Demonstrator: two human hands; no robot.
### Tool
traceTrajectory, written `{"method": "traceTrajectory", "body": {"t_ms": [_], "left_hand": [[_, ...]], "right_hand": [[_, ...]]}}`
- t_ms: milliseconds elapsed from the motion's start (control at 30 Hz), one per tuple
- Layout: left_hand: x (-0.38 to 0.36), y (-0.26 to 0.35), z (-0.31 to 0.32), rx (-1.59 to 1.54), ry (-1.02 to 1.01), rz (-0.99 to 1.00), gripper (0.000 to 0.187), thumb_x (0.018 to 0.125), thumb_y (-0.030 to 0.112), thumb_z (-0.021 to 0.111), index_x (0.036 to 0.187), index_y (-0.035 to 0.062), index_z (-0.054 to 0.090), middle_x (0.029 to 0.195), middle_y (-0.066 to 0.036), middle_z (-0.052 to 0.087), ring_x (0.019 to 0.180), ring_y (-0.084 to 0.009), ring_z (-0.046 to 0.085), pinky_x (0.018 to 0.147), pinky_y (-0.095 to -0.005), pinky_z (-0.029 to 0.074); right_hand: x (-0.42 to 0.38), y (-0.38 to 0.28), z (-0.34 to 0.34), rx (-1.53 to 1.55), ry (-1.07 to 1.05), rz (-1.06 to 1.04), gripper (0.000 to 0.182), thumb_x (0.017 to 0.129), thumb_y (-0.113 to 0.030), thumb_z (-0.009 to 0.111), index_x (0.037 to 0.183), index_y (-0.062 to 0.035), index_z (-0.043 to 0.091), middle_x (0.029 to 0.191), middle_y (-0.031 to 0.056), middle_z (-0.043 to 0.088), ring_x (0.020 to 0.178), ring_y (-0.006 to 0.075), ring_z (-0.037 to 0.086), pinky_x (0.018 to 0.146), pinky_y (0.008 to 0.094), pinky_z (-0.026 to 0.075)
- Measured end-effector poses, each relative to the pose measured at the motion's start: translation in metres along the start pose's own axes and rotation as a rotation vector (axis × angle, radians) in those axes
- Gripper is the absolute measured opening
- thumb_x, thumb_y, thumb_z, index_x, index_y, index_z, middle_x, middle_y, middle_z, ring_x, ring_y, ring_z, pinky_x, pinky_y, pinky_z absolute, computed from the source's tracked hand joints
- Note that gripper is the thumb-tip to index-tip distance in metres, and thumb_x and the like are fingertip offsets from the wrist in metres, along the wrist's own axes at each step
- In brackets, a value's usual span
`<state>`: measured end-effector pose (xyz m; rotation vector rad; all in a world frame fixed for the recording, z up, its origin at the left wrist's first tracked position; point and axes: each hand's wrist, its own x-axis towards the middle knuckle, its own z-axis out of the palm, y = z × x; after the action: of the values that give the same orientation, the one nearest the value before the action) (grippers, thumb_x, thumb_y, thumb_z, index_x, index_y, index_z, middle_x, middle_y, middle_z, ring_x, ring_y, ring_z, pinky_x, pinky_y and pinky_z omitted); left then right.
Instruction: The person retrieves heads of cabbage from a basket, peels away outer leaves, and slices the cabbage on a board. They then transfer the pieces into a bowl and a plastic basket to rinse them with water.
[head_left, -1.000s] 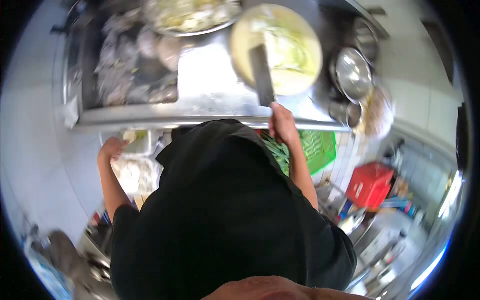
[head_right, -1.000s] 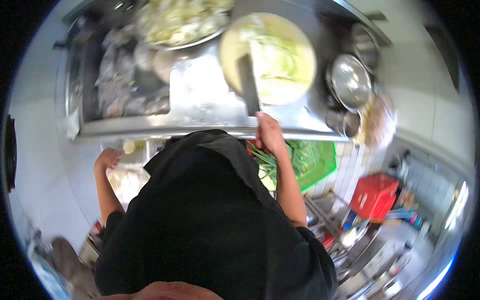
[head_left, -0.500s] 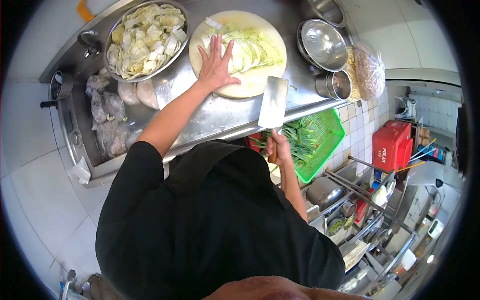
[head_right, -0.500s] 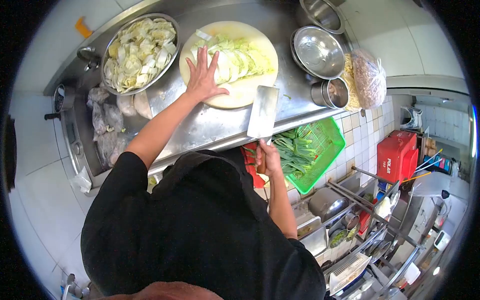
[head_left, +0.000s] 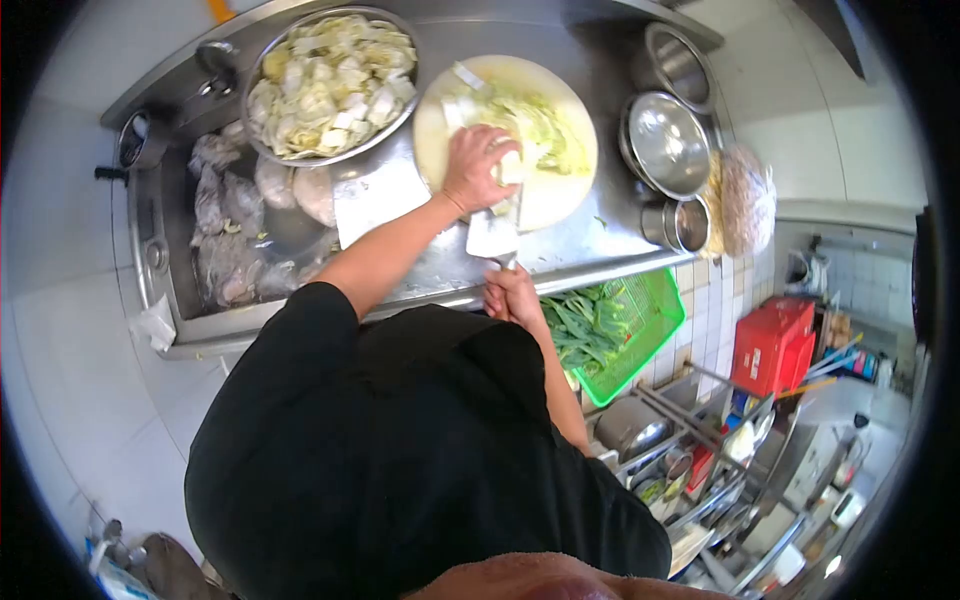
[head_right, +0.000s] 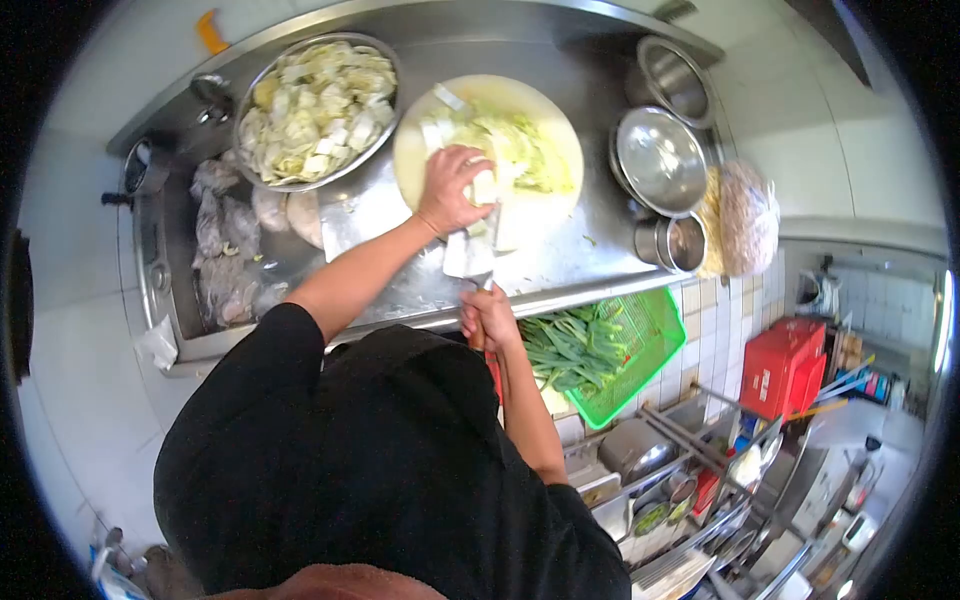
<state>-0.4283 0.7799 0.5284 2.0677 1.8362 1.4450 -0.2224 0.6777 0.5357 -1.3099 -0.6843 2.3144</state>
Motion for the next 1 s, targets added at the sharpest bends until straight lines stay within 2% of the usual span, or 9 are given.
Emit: {"method": "traceTrajectory", "body": {"t_ms": [200,333,400,567,667,767,833,933,1000], "left_hand": [[0.003,0.025,-0.013,-0.12,0.103,-0.032,0.063,0.056,0.027,0.086,0.114,0.0154,0.065,0.125,-0.008,0.056,0.121,-0.0347,0.048,0.105,-0.0486,0.037],[0.026,0.023,-0.044,-0.056,0.175,-0.002,0.063,0.057,0.028,0.086,0.115,0.0154,0.065,0.125,-0.009,0.056,0.122,-0.0342,0.048,0.105,-0.0484,0.037],[0.04,0.007,-0.064,-0.011,0.253,0.007,0.067,0.053,0.031,0.086,0.116,0.0187,0.066,0.125,-0.007,0.056,0.119,-0.0336,0.048,0.102,-0.0492,0.037],[0.067,-0.061,-0.137,0.222,0.422,0.064,0.066,0.06,0.036,0.085,0.118,0.0149,0.063,0.123,-0.01,0.057,0.115,-0.0334,0.051,0.1,-0.0486,0.04],[0.072,-0.118,-0.16,0.287,0.487,0.056,0.063,0.065,0.04,0.084,0.118,0.0121,0.063,0.121,-0.013,0.06,0.113,-0.0337,0.054,0.101,-0.0506,0.04],[0.052,-0.193,-0.157,0.311,0.374,-0.145,0.067,0.07,0.041,0.082,0.125,0.0092,0.061,0.13,-0.017,0.058,0.121,-0.0383,0.051,0.105,-0.0539,0.037],[0.046,-0.201,-0.158,0.542,0.123,-0.525,0.075,0.071,0.041,0.081,0.133,0.008,0.057,0.137,-0.02,0.054,0.131,-0.0408,0.045,0.108,-0.0544,0.035],[0.044,-0.202,-0.159,0.659,0.001,-0.62,0.073,0.075,0.04,0.08,0.136,0.0072,0.056,0.14,-0.022,0.052,0.136,-0.04,0.04,0.111,-0.0556,0.032],[0.048,-0.17,-0.158,0.586,0.118,-0.349,0.063,0.08,0.034,0.079,0.132,0.0057,0.058,0.139,-0.022,0.053,0.131,-0.04,0.046,0.109,-0.0491,0.037]], "right_hand": [[-0.045,-0.03,0.021,-0.203,0.121,-0.041,0.016,0.087,0.0,0.062,0.093,-0.0066,0.048,0.055,0.0028,0.045,0.038,0.015,0.044,0.036,0.0324,0.039],[-0.053,-0.058,0.054,-0.234,0.067,-0.062,0.017,0.087,0.001,0.06,0.1,-0.0037,0.051,0.054,0.0039,0.046,0.037,0.0152,0.045,0.037,0.0327,0.043],[-0.037,-0.069,0.068,-0.295,0.018,-0.054,0.02,0.087,0.0,0.061,0.104,-0.0015,0.051,0.053,0.0041,0.046,0.037,0.0155,0.045,0.037,0.0325,0.043],[0.012,-0.104,0.14,-0.507,-0.18,-0.123,0.027,0.086,-0.004,0.062,0.109,0.0035,0.052,0.053,0.005,0.049,0.038,0.0158,0.048,0.038,0.0321,0.044],[0.048,-0.112,0.176,-0.54,-0.283,-0.144,0.022,0.085,-0.006,0.062,0.103,0.0023,0.052,0.055,0.005,0.052,0.04,0.0143,0.049,0.039,0.0312,0.044],[0.063,-0.113,0.187,-0.533,-0.228,-0.166,0.017,0.085,-0.007,0.062,0.097,0.0012,0.052,0.057,0.0047,0.053,0.042,0.0134,0.05,0.039,0.0306,0.044],[0.054,-0.117,0.173,-0.58,-0.153,-0.2,0.016,0.085,-0.008,0.061,0.094,0.0011,0.052,0.058,0.0046,0.053,0.042,0.0132,0.051,0.039,0.0303,0.044],[0.018,-0.134,0.137,-0.695,-0.08,-0.257,0.015,0.084,-0.007,0.061,0.094,0.0018,0.055,0.058,0.004,0.053,0.042,0.0128,0.051,0.04,0.0292,0.043],[-0.008,-0.142,0.102,-0.715,0.016,-0.278,0.021,0.084,-0.007,0.063,0.104,0.0006,0.06,0.059,0.0029,0.054,0.042,0.0117,0.051,0.04,0.0283,0.041]]}}
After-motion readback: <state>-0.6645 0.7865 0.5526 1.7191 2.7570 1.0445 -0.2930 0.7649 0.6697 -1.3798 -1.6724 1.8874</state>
